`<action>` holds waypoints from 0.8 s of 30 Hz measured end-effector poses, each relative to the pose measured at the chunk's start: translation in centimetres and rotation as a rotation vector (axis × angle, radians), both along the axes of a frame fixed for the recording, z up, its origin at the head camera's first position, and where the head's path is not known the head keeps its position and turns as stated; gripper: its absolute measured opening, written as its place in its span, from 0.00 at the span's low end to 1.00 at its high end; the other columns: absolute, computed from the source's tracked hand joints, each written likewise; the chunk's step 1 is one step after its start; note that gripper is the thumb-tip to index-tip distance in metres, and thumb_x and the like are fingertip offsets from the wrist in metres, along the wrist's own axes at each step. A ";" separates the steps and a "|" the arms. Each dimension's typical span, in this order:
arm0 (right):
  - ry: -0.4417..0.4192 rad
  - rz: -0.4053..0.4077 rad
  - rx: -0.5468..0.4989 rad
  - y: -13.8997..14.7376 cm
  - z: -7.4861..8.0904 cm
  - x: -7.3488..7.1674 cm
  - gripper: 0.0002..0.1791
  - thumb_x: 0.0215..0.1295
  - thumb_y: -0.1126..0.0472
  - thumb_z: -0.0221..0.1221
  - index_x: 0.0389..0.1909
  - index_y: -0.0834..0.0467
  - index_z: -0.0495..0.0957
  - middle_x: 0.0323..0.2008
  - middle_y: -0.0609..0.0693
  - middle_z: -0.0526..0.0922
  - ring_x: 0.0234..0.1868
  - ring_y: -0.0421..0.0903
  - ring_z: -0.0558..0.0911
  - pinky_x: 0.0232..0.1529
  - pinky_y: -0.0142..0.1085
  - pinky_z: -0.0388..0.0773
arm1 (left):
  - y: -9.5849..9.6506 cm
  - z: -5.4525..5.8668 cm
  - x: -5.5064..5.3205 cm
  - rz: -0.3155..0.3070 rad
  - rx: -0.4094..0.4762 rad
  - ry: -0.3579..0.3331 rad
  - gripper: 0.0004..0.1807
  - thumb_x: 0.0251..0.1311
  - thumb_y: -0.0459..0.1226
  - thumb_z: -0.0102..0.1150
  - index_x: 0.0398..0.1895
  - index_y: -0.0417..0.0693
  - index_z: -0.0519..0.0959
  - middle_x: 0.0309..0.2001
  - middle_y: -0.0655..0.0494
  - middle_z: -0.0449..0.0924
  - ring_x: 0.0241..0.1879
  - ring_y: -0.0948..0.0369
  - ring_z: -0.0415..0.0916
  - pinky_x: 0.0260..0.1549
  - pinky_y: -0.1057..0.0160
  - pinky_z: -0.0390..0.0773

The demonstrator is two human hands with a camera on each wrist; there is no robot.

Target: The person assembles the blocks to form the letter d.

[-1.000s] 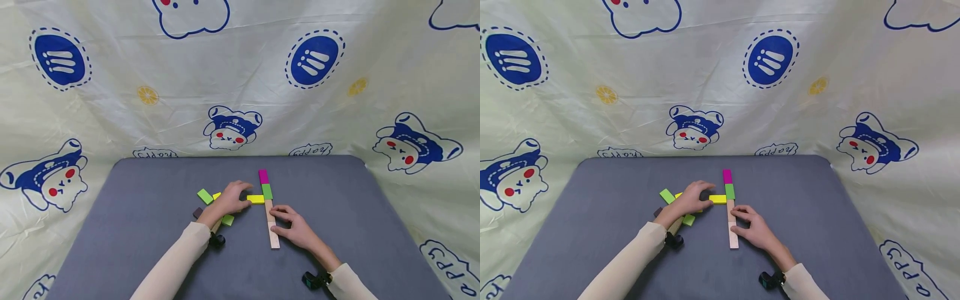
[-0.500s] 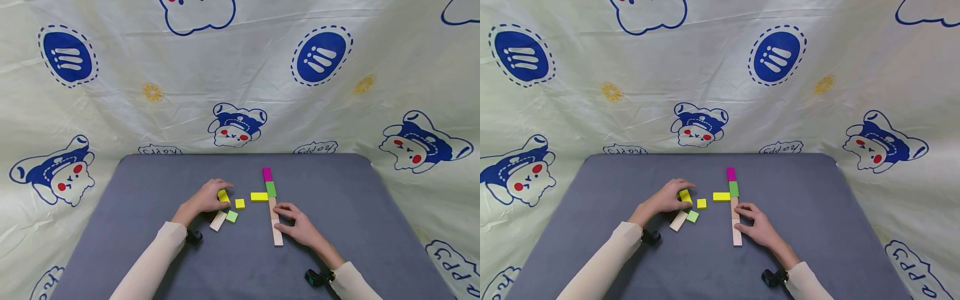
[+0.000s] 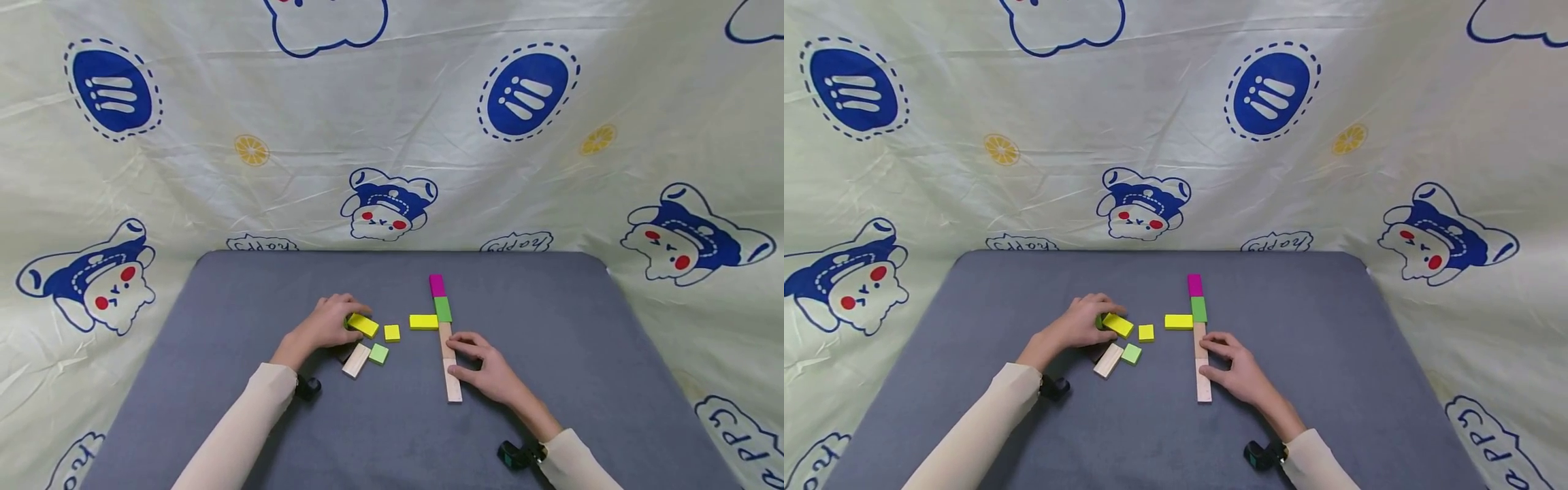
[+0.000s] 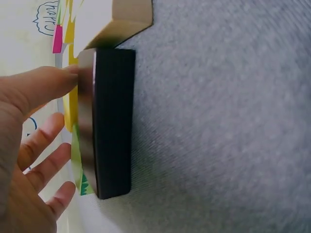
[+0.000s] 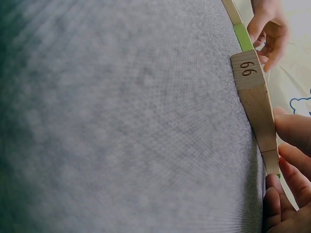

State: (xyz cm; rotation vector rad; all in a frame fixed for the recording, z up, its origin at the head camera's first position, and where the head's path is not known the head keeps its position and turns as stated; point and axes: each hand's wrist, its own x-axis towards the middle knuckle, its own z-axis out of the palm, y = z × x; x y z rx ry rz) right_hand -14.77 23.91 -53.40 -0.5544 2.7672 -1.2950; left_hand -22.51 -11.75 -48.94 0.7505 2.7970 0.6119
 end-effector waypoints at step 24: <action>-0.032 -0.005 0.013 -0.1 0.1 0.1 0.27 0.63 0.55 0.72 0.63 0.57 0.82 0.63 0.50 0.77 0.64 0.52 0.76 0.63 0.53 0.74 | 3.6 1.0 0.3 0.060 0.240 -0.023 0.19 0.64 0.42 0.70 0.55 0.46 0.84 0.51 0.52 0.83 0.49 0.56 0.78 0.53 0.54 0.80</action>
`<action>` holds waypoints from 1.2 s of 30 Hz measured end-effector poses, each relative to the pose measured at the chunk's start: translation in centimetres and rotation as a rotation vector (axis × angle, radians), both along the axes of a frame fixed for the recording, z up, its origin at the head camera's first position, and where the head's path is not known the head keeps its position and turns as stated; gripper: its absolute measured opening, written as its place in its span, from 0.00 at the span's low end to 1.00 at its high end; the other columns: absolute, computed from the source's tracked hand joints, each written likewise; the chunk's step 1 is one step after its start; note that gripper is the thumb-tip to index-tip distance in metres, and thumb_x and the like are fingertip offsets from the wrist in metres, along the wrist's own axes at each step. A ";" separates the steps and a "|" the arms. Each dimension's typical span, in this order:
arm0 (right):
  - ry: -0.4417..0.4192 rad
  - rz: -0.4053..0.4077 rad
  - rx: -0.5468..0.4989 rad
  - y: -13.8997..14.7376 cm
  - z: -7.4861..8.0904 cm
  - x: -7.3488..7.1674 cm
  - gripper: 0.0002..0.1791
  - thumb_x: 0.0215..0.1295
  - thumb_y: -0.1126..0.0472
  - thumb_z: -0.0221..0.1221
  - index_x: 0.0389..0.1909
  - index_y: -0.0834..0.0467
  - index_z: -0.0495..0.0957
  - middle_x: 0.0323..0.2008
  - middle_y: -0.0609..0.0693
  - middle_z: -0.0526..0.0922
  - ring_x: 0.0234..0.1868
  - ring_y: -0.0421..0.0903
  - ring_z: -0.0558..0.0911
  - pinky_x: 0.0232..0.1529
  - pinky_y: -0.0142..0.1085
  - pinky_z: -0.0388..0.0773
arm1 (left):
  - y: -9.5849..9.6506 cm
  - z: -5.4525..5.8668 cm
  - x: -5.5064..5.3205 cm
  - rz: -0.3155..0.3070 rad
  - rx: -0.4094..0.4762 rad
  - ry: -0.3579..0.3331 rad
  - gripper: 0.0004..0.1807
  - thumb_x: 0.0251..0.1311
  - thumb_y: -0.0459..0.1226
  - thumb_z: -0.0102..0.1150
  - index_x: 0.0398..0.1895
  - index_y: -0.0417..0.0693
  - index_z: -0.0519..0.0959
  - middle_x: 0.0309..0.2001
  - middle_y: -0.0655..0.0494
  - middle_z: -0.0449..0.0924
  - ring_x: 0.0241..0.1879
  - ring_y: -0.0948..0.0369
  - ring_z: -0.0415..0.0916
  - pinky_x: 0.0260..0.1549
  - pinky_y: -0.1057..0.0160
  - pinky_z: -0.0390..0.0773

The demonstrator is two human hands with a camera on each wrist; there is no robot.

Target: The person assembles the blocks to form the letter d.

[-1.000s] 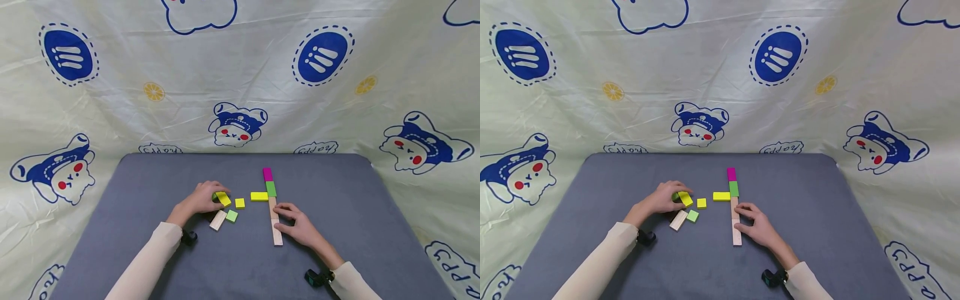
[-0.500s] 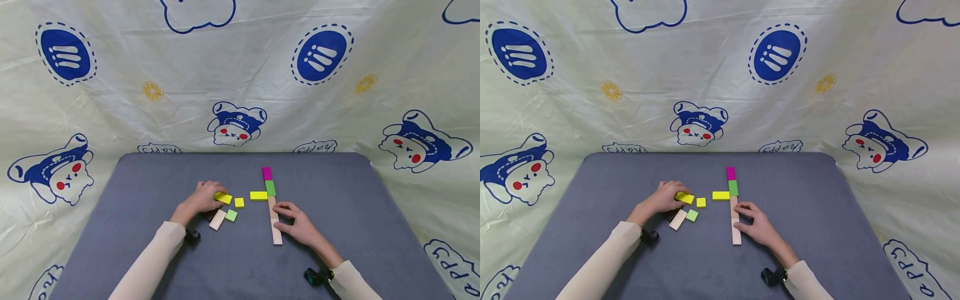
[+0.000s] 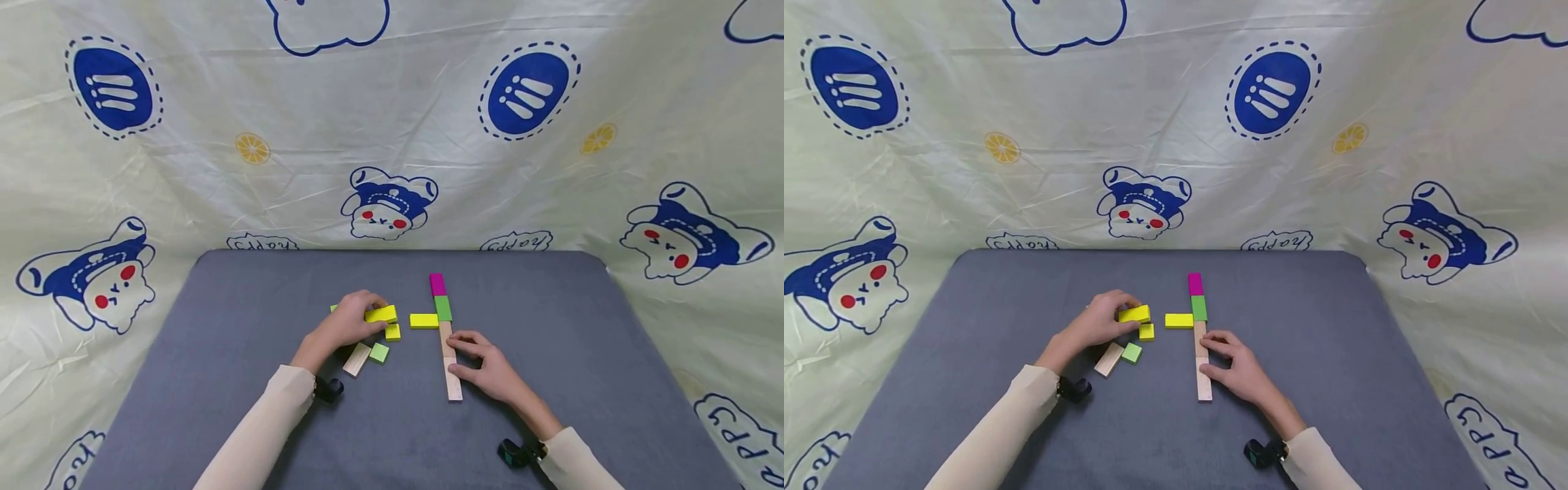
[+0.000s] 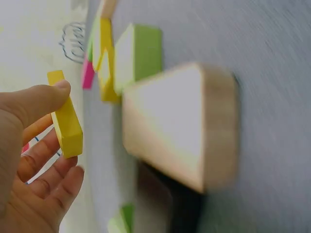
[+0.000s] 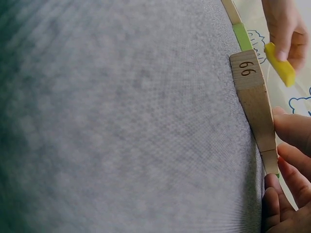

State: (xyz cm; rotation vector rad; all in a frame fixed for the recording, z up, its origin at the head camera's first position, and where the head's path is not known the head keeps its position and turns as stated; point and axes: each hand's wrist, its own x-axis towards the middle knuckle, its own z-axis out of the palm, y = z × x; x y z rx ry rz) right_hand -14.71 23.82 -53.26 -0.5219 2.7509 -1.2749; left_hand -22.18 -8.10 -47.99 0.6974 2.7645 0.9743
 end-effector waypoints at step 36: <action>0.018 0.011 -0.008 0.1 0.1 0.0 0.26 0.63 0.56 0.72 0.62 0.57 0.82 0.62 0.52 0.78 0.64 0.54 0.75 0.65 0.48 0.73 | 2.5 -1.9 0.8 0.110 -0.182 0.081 0.18 0.61 0.44 0.72 0.50 0.44 0.85 0.45 0.51 0.85 0.41 0.57 0.78 0.46 0.54 0.79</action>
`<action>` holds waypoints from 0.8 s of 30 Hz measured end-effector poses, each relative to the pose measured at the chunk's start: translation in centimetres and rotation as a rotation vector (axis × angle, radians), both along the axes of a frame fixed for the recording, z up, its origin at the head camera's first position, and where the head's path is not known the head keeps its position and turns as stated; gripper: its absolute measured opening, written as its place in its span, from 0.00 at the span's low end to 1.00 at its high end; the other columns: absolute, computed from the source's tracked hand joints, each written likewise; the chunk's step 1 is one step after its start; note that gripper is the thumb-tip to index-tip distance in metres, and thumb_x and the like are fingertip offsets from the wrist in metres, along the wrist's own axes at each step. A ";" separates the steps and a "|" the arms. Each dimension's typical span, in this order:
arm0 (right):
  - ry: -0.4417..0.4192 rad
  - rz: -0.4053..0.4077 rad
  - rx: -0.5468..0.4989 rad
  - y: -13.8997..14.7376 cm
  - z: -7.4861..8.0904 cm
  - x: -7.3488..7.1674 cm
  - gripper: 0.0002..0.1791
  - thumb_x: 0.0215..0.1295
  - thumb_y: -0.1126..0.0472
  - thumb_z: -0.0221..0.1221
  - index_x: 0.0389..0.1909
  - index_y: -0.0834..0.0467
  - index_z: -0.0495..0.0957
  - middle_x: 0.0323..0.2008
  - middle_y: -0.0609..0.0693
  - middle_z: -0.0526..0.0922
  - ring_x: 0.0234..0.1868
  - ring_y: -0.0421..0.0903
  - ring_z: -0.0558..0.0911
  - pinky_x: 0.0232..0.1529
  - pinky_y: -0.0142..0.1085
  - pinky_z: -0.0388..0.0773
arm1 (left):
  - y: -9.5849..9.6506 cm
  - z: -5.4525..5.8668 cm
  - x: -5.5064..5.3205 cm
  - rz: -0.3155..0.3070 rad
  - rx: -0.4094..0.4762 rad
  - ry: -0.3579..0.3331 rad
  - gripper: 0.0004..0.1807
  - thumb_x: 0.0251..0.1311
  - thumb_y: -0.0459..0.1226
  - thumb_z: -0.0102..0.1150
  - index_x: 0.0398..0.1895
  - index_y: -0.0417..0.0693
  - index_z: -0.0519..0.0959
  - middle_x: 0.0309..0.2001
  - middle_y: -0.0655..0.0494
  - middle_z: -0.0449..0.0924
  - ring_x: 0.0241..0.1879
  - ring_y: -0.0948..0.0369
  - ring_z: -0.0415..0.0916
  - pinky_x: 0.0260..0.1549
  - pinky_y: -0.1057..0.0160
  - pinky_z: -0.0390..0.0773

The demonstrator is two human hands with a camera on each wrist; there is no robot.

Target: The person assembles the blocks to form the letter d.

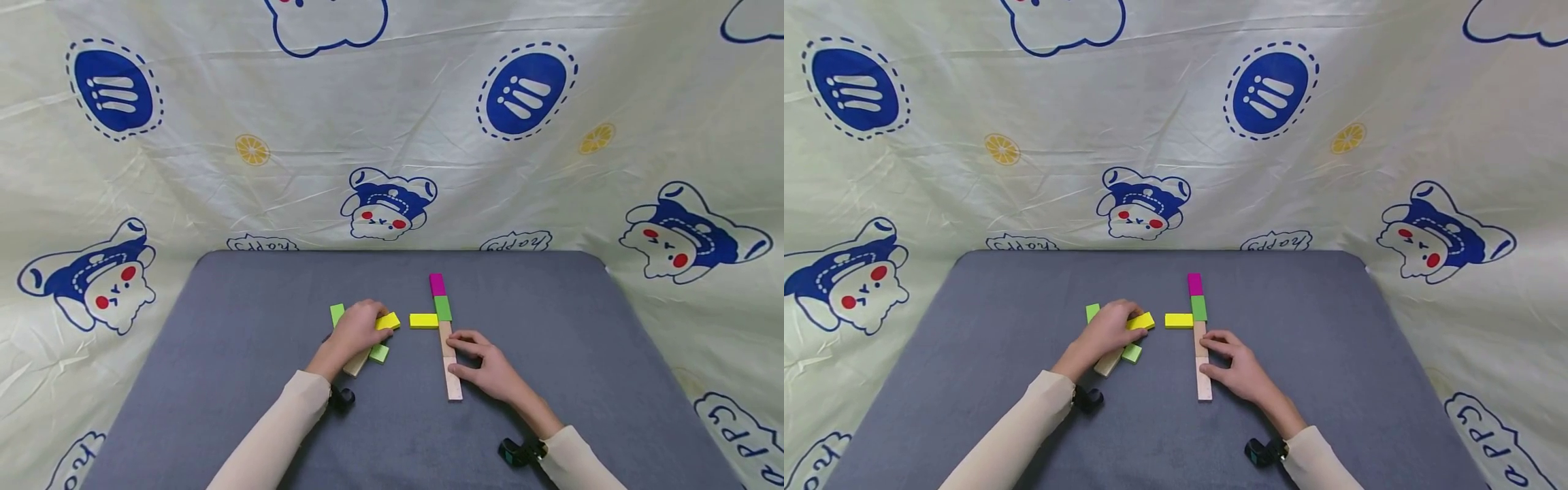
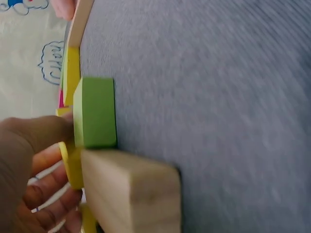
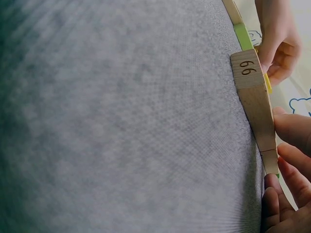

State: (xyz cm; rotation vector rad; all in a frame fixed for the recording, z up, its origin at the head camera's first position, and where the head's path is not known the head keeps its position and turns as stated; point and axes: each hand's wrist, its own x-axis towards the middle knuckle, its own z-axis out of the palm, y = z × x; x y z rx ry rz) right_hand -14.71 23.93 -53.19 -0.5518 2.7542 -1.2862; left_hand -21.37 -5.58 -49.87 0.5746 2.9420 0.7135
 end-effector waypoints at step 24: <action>0.010 -0.007 0.013 0.0 -0.2 0.0 0.25 0.63 0.57 0.72 0.62 0.56 0.82 0.62 0.51 0.78 0.64 0.54 0.76 0.64 0.50 0.74 | 2.4 0.3 0.3 0.033 -0.114 0.000 0.23 0.60 0.49 0.73 0.54 0.48 0.85 0.45 0.53 0.85 0.39 0.58 0.78 0.42 0.52 0.76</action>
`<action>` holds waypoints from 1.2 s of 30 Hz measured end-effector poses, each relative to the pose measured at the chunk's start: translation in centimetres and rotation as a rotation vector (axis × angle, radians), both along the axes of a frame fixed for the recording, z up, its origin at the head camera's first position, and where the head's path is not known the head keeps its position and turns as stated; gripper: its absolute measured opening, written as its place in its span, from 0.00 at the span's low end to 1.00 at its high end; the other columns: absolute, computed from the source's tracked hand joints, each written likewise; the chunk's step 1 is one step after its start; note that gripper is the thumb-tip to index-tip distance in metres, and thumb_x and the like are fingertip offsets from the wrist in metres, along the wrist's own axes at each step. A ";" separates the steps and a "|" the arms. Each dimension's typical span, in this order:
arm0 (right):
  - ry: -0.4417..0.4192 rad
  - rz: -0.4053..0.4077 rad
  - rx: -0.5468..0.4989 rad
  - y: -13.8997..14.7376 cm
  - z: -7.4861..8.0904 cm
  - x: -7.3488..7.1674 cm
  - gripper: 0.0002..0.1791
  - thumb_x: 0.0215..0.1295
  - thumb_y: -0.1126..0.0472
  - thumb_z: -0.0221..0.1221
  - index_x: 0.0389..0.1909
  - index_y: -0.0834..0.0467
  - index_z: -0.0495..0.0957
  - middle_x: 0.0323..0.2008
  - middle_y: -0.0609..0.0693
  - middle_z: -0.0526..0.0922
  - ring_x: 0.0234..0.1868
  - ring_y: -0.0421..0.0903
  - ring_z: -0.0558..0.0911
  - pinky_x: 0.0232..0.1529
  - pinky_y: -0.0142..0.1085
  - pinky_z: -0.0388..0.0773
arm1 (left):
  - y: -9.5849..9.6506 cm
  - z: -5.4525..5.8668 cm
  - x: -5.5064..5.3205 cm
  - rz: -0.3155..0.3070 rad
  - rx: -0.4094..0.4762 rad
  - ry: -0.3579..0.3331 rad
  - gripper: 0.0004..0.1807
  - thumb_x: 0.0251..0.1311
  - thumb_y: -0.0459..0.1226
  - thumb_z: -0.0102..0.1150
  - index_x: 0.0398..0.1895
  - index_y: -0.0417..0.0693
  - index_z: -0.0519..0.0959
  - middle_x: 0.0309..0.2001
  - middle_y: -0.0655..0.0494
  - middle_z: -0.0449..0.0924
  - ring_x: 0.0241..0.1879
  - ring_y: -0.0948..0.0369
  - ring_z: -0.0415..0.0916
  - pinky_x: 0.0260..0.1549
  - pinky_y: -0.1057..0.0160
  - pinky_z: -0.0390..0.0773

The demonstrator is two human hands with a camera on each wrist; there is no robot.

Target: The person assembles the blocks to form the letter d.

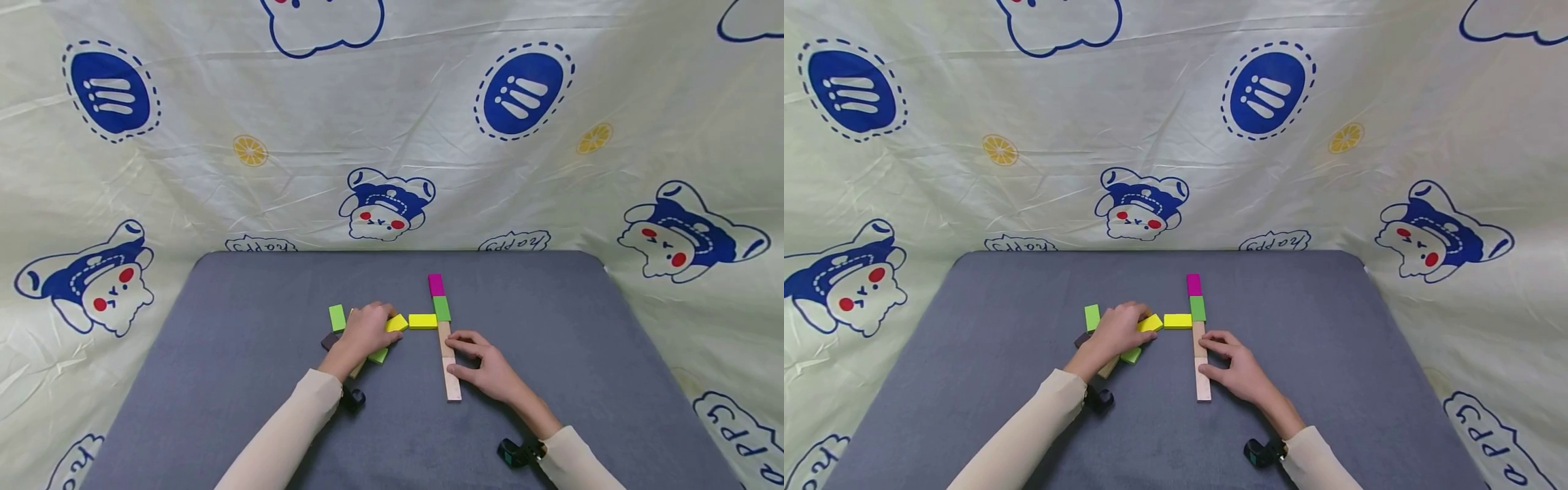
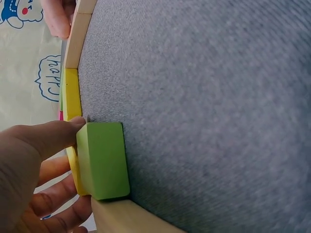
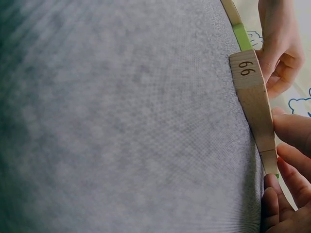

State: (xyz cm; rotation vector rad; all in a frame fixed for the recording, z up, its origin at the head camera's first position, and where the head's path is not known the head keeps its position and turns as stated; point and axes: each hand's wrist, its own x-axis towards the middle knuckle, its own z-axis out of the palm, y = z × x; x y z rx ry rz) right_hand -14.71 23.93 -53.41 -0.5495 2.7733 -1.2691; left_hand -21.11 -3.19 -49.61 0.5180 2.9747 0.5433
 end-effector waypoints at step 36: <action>-0.017 0.018 -0.023 0.1 0.1 0.0 0.26 0.64 0.56 0.71 0.62 0.58 0.82 0.62 0.52 0.78 0.65 0.55 0.75 0.64 0.50 0.73 | -8.7 0.8 -0.9 -0.050 0.225 -0.091 0.37 0.63 0.54 0.68 0.73 0.51 0.71 0.54 0.52 0.83 0.51 0.56 0.80 0.54 0.51 0.80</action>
